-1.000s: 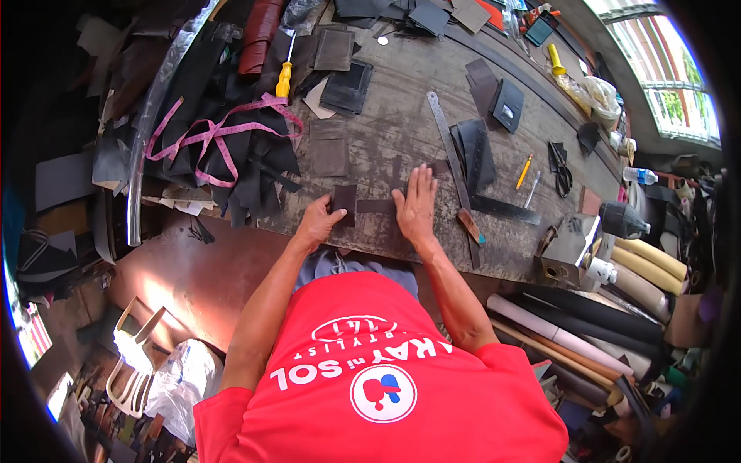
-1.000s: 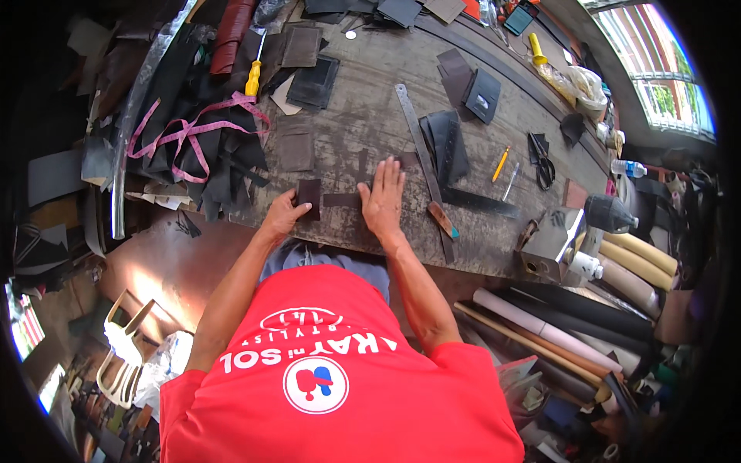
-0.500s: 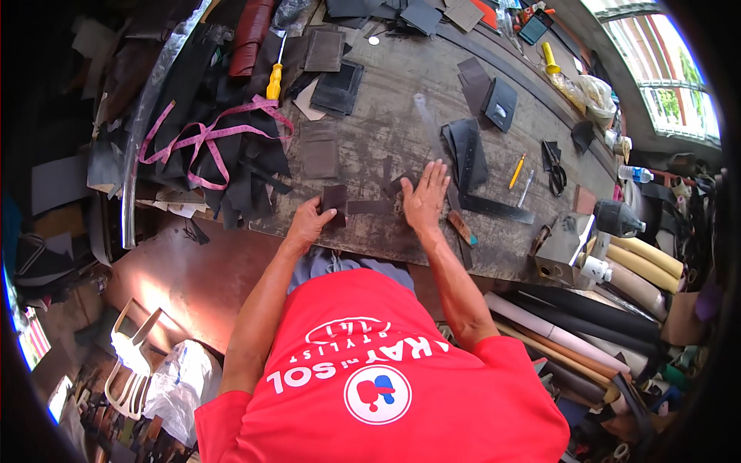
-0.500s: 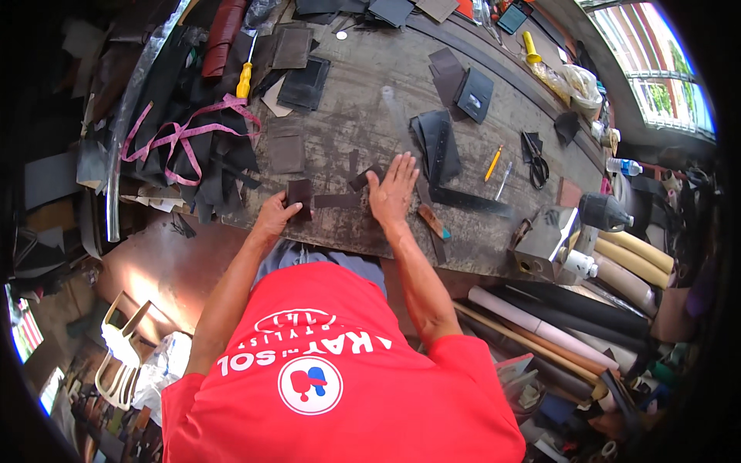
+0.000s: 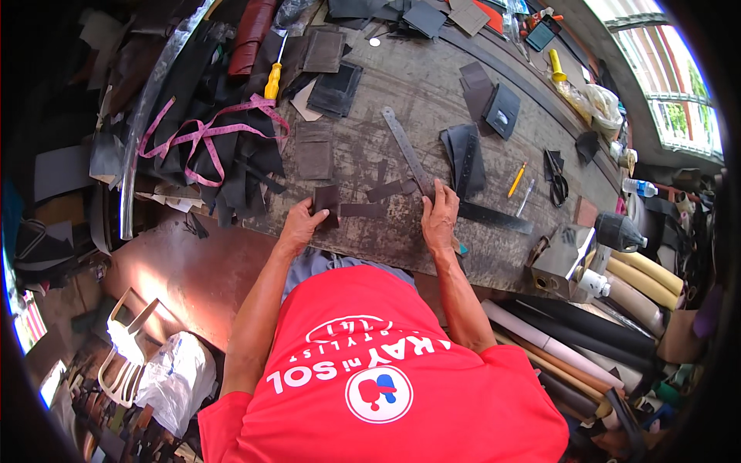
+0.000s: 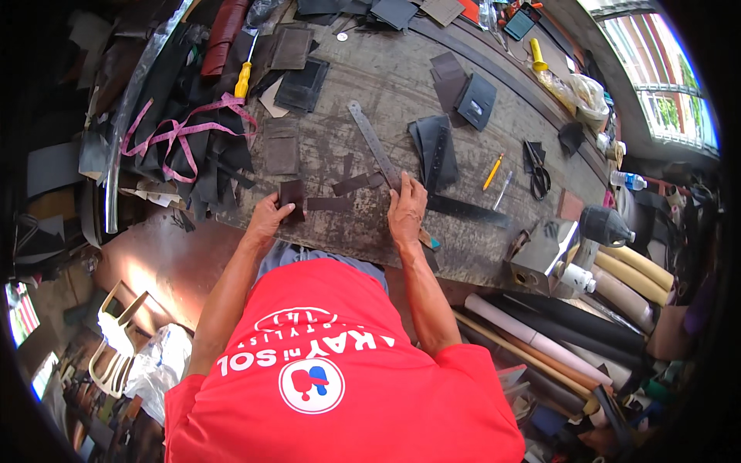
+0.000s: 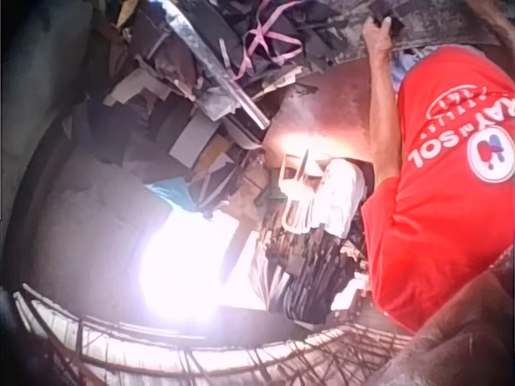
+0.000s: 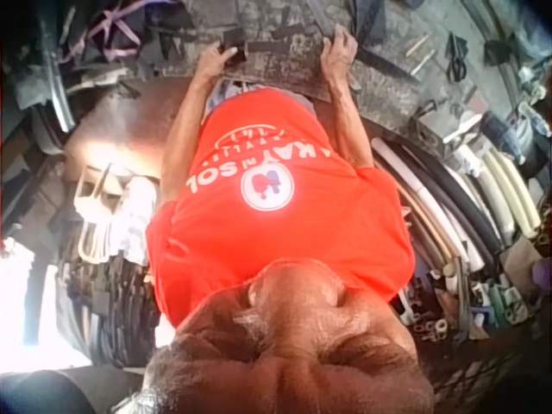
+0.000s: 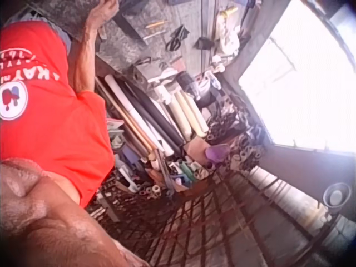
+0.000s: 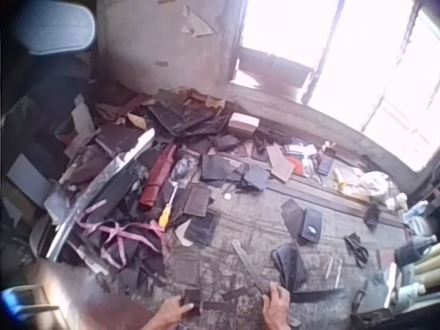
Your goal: The person is sorting through and organizing pieces of leather material on a workshop table for a leather goods project.
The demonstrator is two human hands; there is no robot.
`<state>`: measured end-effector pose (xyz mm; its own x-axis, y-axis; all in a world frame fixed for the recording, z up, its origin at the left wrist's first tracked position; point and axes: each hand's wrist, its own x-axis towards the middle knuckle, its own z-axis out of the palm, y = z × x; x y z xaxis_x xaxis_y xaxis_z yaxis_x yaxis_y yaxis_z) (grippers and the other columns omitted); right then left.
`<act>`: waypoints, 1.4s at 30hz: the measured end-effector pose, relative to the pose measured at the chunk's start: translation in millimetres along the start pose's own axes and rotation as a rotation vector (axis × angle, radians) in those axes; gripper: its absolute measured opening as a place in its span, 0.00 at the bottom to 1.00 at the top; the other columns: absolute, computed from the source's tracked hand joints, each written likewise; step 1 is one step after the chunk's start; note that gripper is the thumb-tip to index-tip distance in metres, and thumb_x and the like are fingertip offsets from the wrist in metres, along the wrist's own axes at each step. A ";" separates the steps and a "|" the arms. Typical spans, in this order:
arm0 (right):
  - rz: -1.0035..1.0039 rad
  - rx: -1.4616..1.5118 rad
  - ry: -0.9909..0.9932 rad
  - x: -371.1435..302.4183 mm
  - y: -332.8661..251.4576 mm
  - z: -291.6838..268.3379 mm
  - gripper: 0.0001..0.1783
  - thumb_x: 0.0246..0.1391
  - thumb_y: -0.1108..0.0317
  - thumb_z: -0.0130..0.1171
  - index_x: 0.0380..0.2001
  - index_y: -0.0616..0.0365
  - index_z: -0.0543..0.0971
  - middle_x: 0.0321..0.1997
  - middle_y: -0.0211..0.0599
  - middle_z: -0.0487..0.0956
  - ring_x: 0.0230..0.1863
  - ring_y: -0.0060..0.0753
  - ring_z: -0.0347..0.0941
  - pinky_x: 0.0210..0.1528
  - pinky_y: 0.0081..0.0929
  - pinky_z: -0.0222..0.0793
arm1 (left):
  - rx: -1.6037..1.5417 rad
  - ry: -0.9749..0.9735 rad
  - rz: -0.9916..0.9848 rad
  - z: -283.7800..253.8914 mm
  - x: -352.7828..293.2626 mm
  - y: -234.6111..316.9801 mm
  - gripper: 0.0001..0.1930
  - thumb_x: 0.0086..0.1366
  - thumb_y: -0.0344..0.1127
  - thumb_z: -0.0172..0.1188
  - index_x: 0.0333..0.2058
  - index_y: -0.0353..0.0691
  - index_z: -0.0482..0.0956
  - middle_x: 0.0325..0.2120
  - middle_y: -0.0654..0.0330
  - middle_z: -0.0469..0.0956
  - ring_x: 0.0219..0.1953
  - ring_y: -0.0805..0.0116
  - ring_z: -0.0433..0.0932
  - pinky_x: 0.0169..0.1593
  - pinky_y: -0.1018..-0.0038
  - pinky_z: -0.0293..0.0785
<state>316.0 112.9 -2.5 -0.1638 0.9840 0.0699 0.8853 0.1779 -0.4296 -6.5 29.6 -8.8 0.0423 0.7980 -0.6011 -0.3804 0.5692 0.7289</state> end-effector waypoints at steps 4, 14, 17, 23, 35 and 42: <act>-0.019 -0.083 0.020 3.0 13.8 -6.1 0.24 0.60 0.69 0.60 0.58 0.64 0.73 0.44 0.49 0.73 0.46 0.54 0.69 0.52 0.48 0.66 | -0.006 -0.003 -0.001 2.3 -0.5 1.3 0.14 0.68 0.29 0.61 0.50 0.31 0.75 0.40 0.53 0.84 0.40 0.66 0.85 0.48 0.72 0.82; -0.189 -0.324 -0.027 11.8 -10.6 9.5 0.32 0.66 0.54 0.53 0.65 0.65 0.69 0.74 0.50 0.61 0.77 0.57 0.47 0.75 0.57 0.41 | 0.005 -0.027 -0.002 1.3 1.0 3.8 0.13 0.69 0.29 0.60 0.50 0.31 0.75 0.39 0.54 0.84 0.40 0.66 0.85 0.47 0.73 0.82; -0.270 -0.165 -0.142 -6.0 -23.8 14.4 0.29 0.69 0.57 0.51 0.68 0.62 0.67 0.77 0.47 0.57 0.80 0.52 0.42 0.77 0.56 0.34 | 0.003 -0.032 -0.028 0.4 2.3 5.2 0.13 0.69 0.28 0.60 0.51 0.31 0.75 0.39 0.54 0.85 0.40 0.67 0.85 0.47 0.73 0.82; -0.238 0.574 -0.294 -7.5 -41.1 3.3 0.34 0.68 0.62 0.53 0.72 0.60 0.58 0.75 0.48 0.60 0.78 0.51 0.48 0.78 0.51 0.36 | -0.009 0.001 -0.039 0.8 -0.6 4.0 0.14 0.69 0.28 0.59 0.51 0.30 0.75 0.40 0.54 0.84 0.40 0.68 0.85 0.47 0.73 0.81; -0.720 0.075 -0.353 -18.7 -65.3 38.8 0.43 0.53 0.56 0.67 0.67 0.63 0.64 0.75 0.50 0.58 0.76 0.57 0.52 0.77 0.46 0.46 | 0.074 0.046 0.089 -1.4 3.8 -13.7 0.14 0.69 0.26 0.58 0.52 0.29 0.75 0.41 0.53 0.84 0.40 0.67 0.85 0.47 0.72 0.82; -0.545 0.332 -0.298 -22.9 -69.3 34.3 0.43 0.45 0.75 0.67 0.67 0.62 0.65 0.64 0.47 0.67 0.60 0.55 0.67 0.64 0.46 0.64 | 0.025 0.031 0.022 3.4 -3.4 -1.8 0.13 0.70 0.27 0.58 0.50 0.29 0.75 0.41 0.52 0.84 0.40 0.66 0.85 0.46 0.73 0.82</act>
<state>243.4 77.8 -5.2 -0.7004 0.7028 0.1244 0.4714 0.5863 -0.6589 -2.8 26.6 -7.0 0.0054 0.8043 -0.5942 -0.3573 0.5566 0.7500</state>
